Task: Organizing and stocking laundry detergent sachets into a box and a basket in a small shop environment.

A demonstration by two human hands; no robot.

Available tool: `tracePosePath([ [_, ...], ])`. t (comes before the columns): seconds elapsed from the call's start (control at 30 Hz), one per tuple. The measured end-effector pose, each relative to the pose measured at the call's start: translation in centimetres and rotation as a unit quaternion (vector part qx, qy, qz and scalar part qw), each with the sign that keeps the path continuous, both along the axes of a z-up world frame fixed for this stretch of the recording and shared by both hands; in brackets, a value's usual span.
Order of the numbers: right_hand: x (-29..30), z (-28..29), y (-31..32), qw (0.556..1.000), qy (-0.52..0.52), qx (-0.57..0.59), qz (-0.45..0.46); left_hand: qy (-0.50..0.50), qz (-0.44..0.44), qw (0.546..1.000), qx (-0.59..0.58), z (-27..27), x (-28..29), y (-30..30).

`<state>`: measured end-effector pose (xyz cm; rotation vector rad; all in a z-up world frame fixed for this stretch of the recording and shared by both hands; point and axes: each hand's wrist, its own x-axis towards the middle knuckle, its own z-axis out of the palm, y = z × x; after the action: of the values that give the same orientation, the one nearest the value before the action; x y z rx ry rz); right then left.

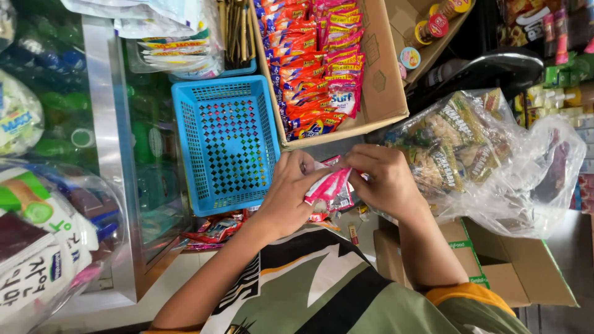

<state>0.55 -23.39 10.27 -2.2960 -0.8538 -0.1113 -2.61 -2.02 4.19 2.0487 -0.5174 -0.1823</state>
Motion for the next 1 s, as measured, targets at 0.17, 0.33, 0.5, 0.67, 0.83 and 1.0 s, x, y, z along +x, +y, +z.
tracePosePath([
  [0.17,-0.2,-0.3,0.0,0.994,0.105,0.006,-0.044,-0.055,0.087,0.991,-0.086,-1.8,-0.3,0.6],
  [0.33,1.5,-4.9,0.2,0.938,0.32,0.13,-0.02,0.156,0.201,0.942,-0.219,-4.0,0.0,0.6],
  [0.5,1.5,-9.5,3.8,0.915,0.399,0.057,-0.007,0.378,0.249,0.761,-0.464,-3.4,1.5,3.8],
  [0.67,5.0,-12.8,9.5,0.908,0.392,0.14,0.045,0.162,0.38,0.805,-0.425,-7.0,3.8,7.7],
  [0.83,12.0,-17.8,16.6,0.952,0.3,0.04,-0.044,-0.102,0.447,0.86,-0.223,-13.3,9.7,11.4],
  [1.0,15.8,-25.8,19.8,0.936,0.301,0.169,-0.068,-0.145,0.475,0.858,-0.128,-15.1,10.5,11.2],
])
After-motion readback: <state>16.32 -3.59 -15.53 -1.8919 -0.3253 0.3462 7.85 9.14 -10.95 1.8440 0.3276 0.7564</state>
